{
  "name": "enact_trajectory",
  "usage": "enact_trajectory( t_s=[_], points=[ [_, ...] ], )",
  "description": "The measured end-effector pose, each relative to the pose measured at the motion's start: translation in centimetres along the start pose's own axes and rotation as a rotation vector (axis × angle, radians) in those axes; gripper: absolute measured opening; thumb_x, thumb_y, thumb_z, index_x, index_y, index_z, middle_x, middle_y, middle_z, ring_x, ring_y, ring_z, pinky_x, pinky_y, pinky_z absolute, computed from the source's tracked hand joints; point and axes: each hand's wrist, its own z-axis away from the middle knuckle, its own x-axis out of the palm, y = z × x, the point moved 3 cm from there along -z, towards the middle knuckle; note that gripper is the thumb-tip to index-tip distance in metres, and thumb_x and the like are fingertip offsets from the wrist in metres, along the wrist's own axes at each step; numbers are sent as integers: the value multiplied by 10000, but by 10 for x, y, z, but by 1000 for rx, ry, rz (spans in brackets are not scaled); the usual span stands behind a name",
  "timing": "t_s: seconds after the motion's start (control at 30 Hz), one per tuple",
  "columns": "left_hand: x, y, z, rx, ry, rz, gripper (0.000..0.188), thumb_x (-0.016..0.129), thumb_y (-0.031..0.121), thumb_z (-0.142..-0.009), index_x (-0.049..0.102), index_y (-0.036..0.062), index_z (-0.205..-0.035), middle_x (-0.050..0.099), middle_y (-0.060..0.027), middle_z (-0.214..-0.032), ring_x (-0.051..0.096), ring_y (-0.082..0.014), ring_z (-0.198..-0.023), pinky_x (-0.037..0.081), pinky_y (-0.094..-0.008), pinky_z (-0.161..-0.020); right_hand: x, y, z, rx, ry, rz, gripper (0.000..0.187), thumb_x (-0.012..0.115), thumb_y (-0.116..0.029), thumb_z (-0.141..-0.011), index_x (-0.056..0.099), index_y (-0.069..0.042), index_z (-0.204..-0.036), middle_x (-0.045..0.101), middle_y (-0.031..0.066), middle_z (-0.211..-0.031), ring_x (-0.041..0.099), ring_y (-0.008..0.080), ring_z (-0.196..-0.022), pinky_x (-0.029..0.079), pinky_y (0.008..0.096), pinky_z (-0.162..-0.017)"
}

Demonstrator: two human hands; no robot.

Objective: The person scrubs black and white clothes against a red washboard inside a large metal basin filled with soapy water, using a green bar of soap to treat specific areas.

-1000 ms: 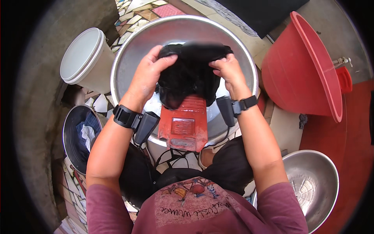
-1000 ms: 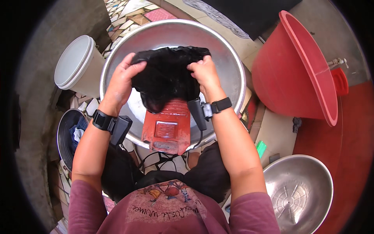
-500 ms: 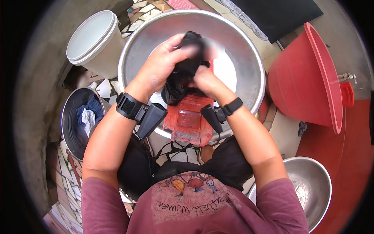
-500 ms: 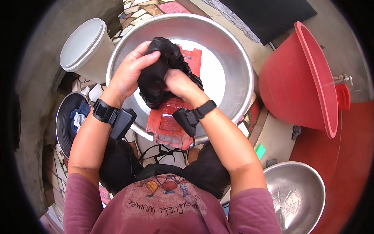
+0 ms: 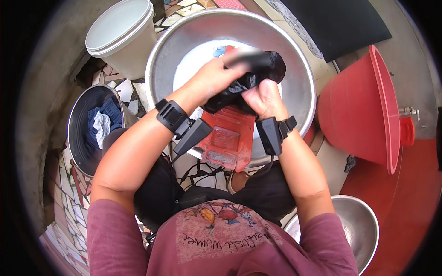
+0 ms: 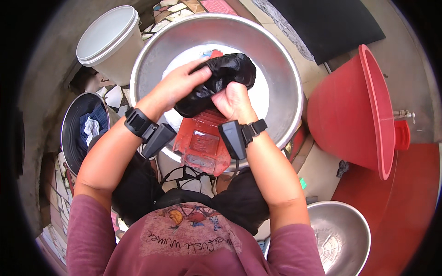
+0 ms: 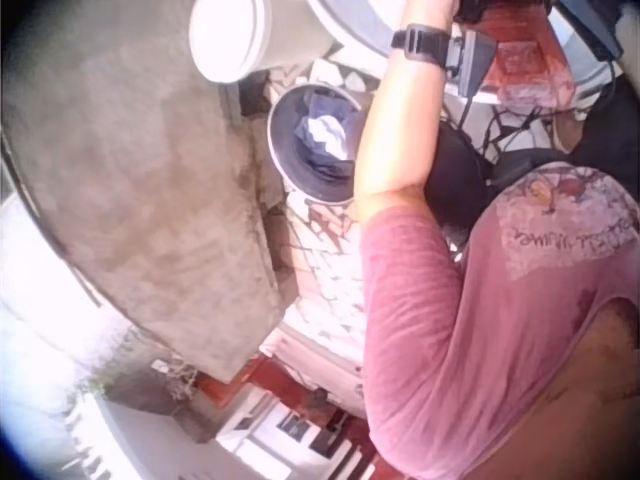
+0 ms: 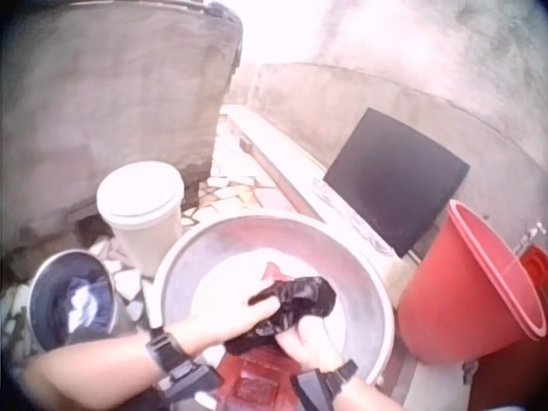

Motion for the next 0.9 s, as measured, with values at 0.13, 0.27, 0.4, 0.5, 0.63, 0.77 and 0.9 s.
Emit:
enact_trajectory(
  t_s=[0.13,0.27,0.4,0.5,0.63,0.77,0.9],
  points=[
    [28,-17,14,-10,-193,252,436,631,192,-828,497,26,-1208,575,-65,-1107,534,-148,-1004,405,-301,-902,-4,-4,10,-106,5,310,226,468,-235,-901,574,-54,-987,595,56,-972,582,168,-877,495,324,-794],
    [35,-31,20,-148,-55,365,233,586,123,-840,598,12,-1045,613,-46,-1006,564,-136,-923,430,-290,-854,3,-1,24,-187,-46,511,221,448,-217,-903,561,-63,-1013,587,32,-968,561,139,-884,457,295,-807],
    [26,-6,12,-27,-17,452,268,515,67,-813,575,11,-1069,607,-56,-997,581,-131,-870,441,-272,-835,-14,-2,25,-164,109,569,245,434,-231,-895,545,-82,-1053,582,17,-977,537,129,-870,424,275,-734],
    [23,9,4,58,-40,445,304,506,50,-805,550,-5,-1101,602,-64,-1017,571,-141,-914,433,-264,-851,-48,12,10,-35,130,748,296,426,-188,-859,538,-67,-1106,586,31,-1012,550,166,-886,425,285,-735],
    [19,10,11,19,-132,191,388,542,36,-743,539,-15,-1128,594,-65,-1056,545,-146,-971,402,-271,-894,-40,24,9,-417,-11,1859,246,460,-96,-807,586,-15,-1002,591,178,-1033,549,315,-1001,422,368,-850],
    [31,17,17,-24,-154,103,399,620,70,-736,531,-25,-1114,600,-77,-1010,563,-141,-906,432,-272,-844,-28,-6,14,-874,208,1927,157,524,-131,-784,628,-58,-877,625,135,-866,583,300,-899,441,358,-790],
    [31,18,17,-98,-68,-1,395,652,98,-735,525,-37,-1083,610,-93,-994,585,-160,-875,461,-286,-791,-28,-22,3,-377,278,1368,165,498,-160,-829,635,-71,-851,640,92,-811,613,224,-739,477,338,-594]
  ],
)
